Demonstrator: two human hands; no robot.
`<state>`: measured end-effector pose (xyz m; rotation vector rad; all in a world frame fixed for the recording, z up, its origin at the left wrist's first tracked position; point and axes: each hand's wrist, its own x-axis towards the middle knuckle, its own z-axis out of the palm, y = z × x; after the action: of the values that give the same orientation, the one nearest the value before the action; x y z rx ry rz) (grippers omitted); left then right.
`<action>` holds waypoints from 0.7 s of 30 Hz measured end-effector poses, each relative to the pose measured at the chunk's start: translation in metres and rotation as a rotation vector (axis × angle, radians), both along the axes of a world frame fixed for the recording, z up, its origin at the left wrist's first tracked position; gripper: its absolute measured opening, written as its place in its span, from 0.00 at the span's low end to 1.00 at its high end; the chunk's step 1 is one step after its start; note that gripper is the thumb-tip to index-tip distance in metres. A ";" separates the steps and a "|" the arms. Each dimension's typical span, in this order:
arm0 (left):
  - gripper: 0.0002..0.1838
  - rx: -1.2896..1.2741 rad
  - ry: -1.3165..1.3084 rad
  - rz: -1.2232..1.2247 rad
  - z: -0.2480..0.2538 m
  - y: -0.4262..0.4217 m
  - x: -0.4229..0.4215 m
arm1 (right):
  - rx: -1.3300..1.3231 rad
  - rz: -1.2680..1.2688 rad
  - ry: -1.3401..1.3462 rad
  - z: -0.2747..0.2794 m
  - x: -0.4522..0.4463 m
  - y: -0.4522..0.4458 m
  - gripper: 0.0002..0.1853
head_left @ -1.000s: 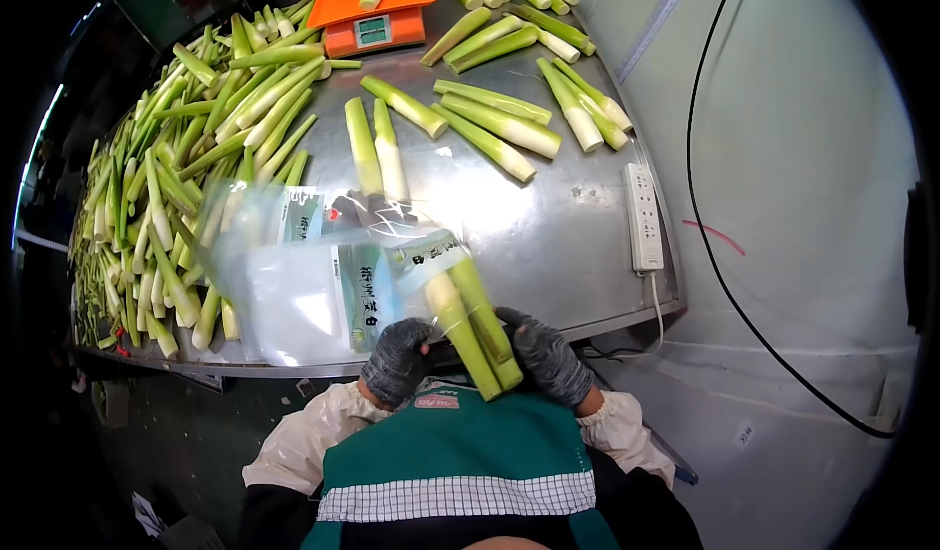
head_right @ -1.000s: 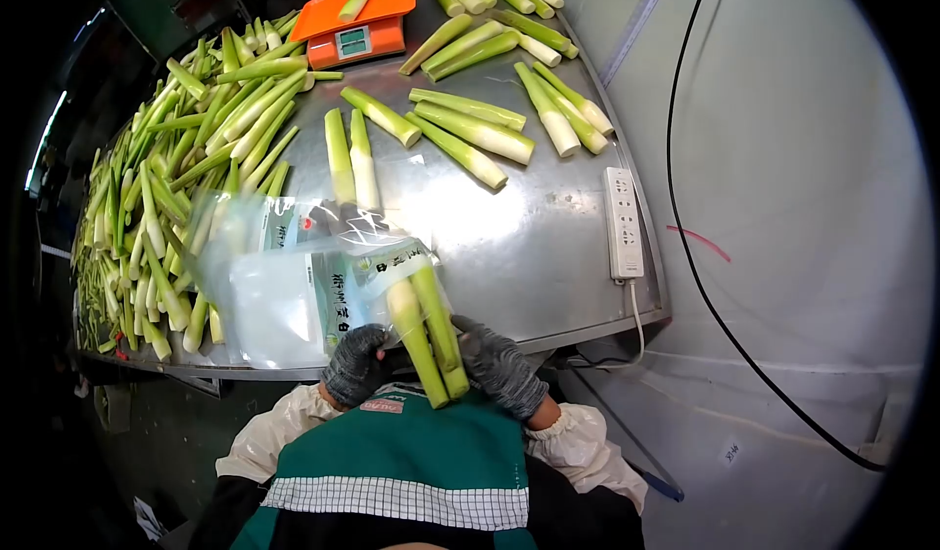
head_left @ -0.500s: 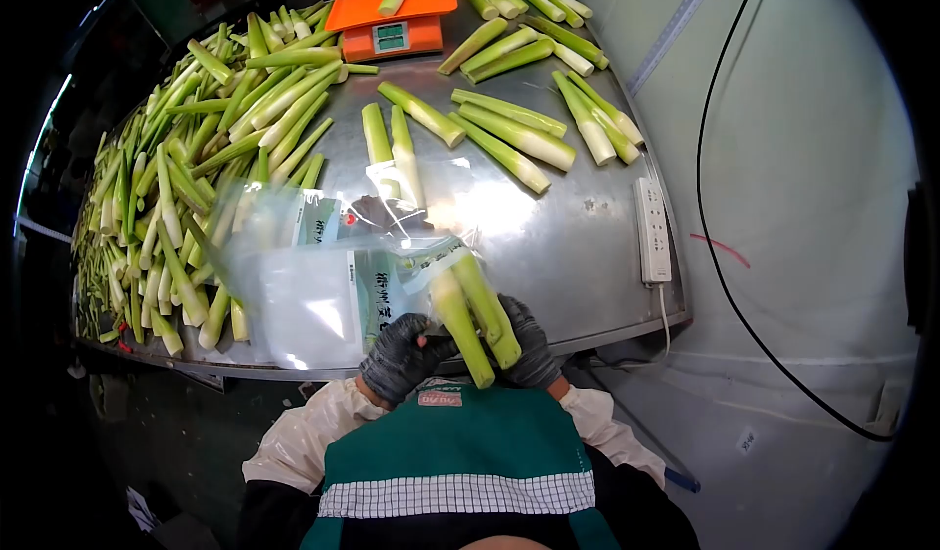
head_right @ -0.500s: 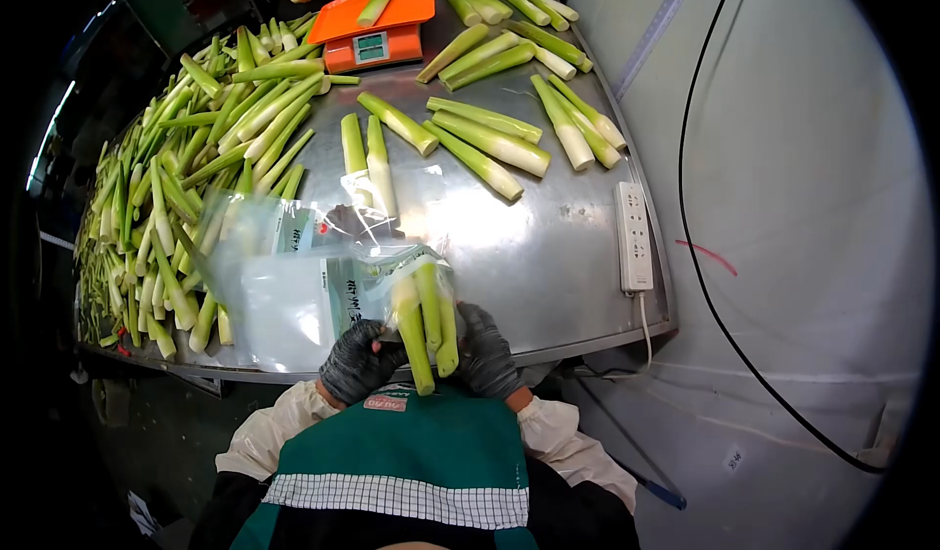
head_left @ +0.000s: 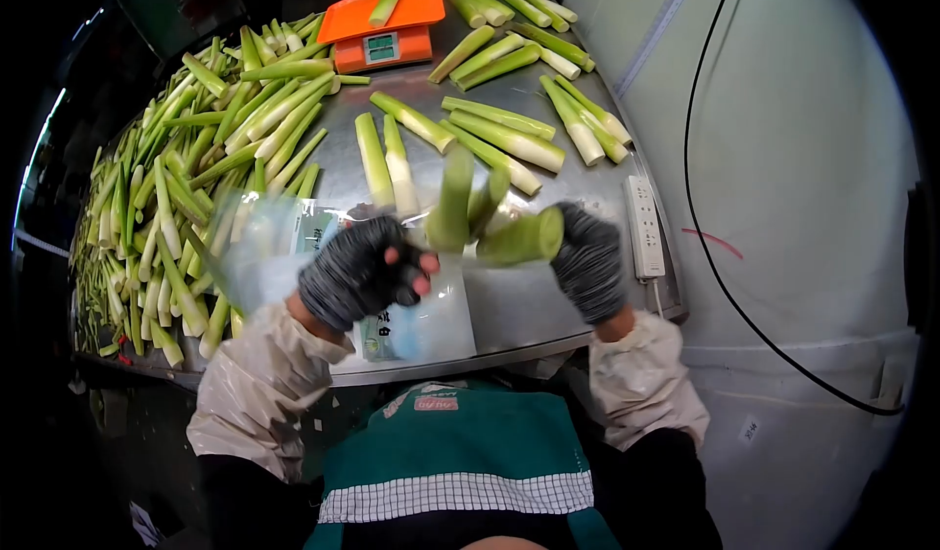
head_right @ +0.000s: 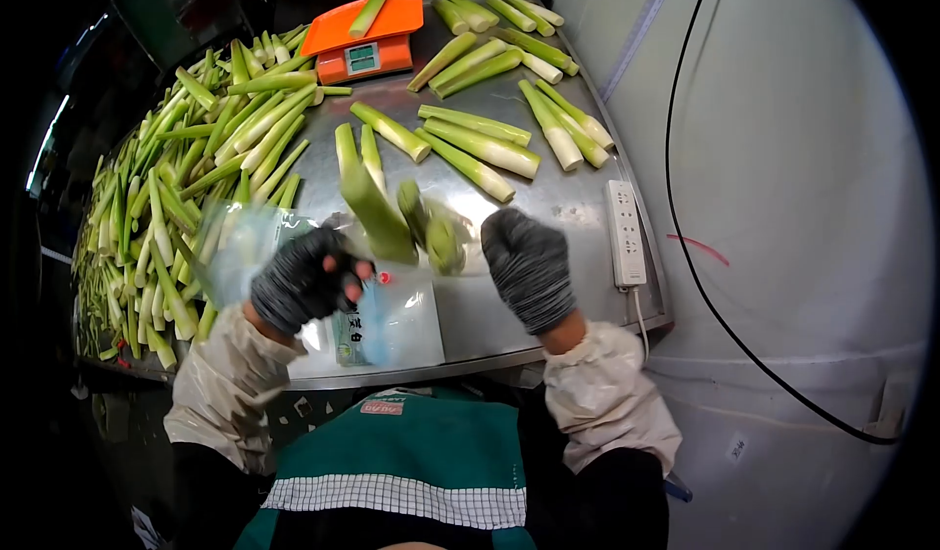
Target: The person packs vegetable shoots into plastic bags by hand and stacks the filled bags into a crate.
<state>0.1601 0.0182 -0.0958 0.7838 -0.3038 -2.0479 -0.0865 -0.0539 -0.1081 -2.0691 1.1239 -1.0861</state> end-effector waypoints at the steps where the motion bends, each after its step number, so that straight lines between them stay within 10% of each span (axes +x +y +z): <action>1: 0.13 -0.033 -0.095 0.080 0.024 -0.004 -0.003 | 0.019 0.014 -0.012 0.018 -0.002 -0.004 0.04; 11: 0.12 -0.344 -0.235 0.269 0.082 -0.034 -0.034 | -0.402 0.010 0.468 0.095 -0.009 -0.046 0.06; 12: 0.11 -0.006 0.019 0.233 0.068 -0.057 -0.031 | -0.345 0.018 0.535 0.085 -0.004 -0.059 0.07; 18: 0.10 0.017 0.179 0.180 0.058 -0.075 -0.022 | -0.027 -0.107 0.293 0.094 -0.022 -0.057 0.08; 21: 0.13 -0.135 0.246 0.116 0.072 -0.065 -0.029 | -0.268 -0.051 0.413 0.113 -0.033 -0.060 0.06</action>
<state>0.1310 -0.0465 -0.0241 0.4516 -0.2481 -1.9662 -0.1192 -0.1138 0.0048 -2.5729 1.2845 -0.8933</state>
